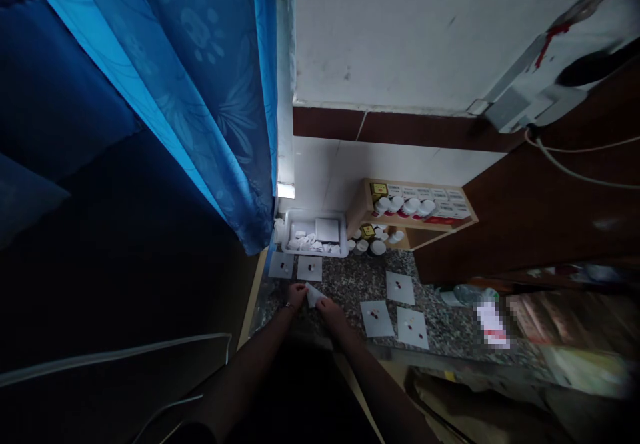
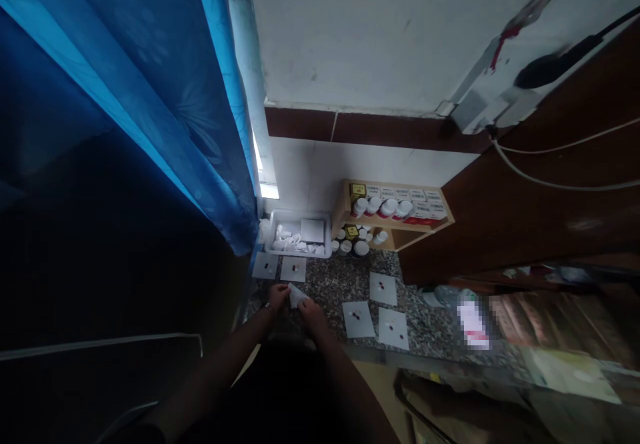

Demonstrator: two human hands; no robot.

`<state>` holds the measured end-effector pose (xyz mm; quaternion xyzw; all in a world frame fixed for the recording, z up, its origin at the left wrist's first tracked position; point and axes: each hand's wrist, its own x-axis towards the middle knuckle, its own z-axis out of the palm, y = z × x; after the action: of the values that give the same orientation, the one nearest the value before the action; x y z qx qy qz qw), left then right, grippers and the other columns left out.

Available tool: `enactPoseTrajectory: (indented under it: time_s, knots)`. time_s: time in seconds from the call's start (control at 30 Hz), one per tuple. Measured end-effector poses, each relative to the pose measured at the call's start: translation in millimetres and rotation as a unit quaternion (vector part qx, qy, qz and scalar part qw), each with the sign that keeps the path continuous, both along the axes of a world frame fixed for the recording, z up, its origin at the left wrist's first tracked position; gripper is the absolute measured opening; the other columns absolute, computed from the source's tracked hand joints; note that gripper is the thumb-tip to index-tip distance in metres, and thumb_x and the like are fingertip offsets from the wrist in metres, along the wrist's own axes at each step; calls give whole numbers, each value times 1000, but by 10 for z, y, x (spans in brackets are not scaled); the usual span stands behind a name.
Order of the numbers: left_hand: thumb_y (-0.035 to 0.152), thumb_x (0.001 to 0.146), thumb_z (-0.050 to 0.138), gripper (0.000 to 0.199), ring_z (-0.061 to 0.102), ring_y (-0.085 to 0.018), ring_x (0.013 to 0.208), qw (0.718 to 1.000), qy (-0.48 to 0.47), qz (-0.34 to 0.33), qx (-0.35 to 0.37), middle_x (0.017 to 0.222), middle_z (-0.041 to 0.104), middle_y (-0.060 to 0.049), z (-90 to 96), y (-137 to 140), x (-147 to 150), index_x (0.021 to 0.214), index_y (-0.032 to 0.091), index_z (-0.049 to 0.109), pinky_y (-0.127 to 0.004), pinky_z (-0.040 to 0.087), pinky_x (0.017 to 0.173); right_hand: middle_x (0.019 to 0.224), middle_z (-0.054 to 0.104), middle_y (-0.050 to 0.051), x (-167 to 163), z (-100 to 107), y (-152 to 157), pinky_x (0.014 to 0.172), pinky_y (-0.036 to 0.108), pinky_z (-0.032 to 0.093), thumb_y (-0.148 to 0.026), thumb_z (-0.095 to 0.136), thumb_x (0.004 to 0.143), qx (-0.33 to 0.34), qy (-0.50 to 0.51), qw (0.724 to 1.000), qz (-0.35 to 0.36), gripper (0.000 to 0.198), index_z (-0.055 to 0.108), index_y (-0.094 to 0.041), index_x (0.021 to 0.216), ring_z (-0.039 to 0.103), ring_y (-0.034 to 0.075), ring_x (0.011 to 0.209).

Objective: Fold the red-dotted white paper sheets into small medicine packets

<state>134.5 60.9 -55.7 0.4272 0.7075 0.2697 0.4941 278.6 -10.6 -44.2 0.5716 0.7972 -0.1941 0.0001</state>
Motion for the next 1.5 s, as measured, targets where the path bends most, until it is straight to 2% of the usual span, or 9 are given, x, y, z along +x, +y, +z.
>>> enactPoseTrajectory:
  time_s: [0.1, 0.23, 0.37, 0.53, 0.67, 0.87, 1.07, 1.3, 1.5]
  knots:
    - [11, 57, 59, 8, 54, -13, 54, 1000, 10, -9, 2, 48, 56, 1, 14, -5, 5, 49, 12, 59, -23, 42, 57, 96, 62, 5, 5, -32, -5, 71, 25, 41, -16, 44, 83, 17, -14, 1000, 13, 20, 61, -21, 94, 55, 17, 88]
    - [10, 58, 57, 9, 51, -11, 53, 999, 33, -22, 26, 48, 54, 3, 50, -41, 1, 49, 13, 58, -21, 40, 56, 119, 55, 8, -18, -46, -13, 86, 33, 39, -12, 45, 84, 75, -6, 995, 67, 28, 57, -20, 107, 46, 21, 111]
    - [8, 56, 56, 9, 49, -10, 52, 996, 58, -41, 51, 48, 52, 4, 67, -52, -10, 49, 14, 56, -20, 38, 55, 117, 56, 8, -39, -39, 3, 89, 37, 37, -12, 45, 84, 89, -7, 990, 106, 28, 55, -20, 109, 47, 20, 110]
    - [11, 58, 58, 14, 46, -10, 50, 997, 61, -30, 47, 44, 47, 5, 49, -23, -14, 45, 14, 53, -20, 36, 54, 113, 57, 9, -43, -19, 14, 86, 36, 39, -12, 41, 86, 104, -14, 988, 110, 36, 47, -18, 121, 49, 20, 104]
    - [17, 60, 58, 14, 48, -11, 51, 998, 29, -28, 49, 46, 51, 3, 36, -11, -27, 47, 14, 56, -22, 38, 55, 115, 56, 10, -40, 9, 16, 85, 37, 39, -15, 43, 86, 97, -31, 988, 113, 39, 45, -20, 124, 49, 22, 103]
    - [14, 63, 56, 9, 52, -13, 59, 991, 29, -84, 102, 57, 57, 0, 70, -72, -96, 56, 12, 61, -24, 41, 61, 125, 50, 10, -33, 44, 59, 88, 40, 37, -18, 47, 85, 79, -34, 993, 75, 38, 49, -27, 122, 44, 24, 112]
    - [17, 72, 54, 13, 51, -13, 67, 944, 108, -239, 200, 71, 57, -3, 94, -247, -162, 63, 14, 64, -25, 42, 65, 130, 46, 10, -71, 59, 46, 93, 44, 32, -17, 45, 85, 59, -15, 997, 41, 36, 51, -26, 119, 38, 24, 119]
    - [22, 83, 46, 24, 54, -16, 78, 884, 147, -353, 268, 79, 61, -6, 48, -468, -257, 71, 16, 66, -30, 44, 74, 144, 27, 9, -41, 74, -14, 99, 48, 24, -22, 48, 84, 33, -1, 999, 23, 30, 56, -27, 113, 21, 26, 132]
    - [22, 89, 38, 27, 53, -17, 82, 823, 210, -432, 302, 88, 62, -7, 92, -498, -325, 89, 17, 64, -31, 45, 75, 145, 25, 8, -42, 160, -3, 101, 51, 19, -22, 48, 83, 13, 3, 1000, 15, 37, 52, -30, 119, 17, 24, 133]
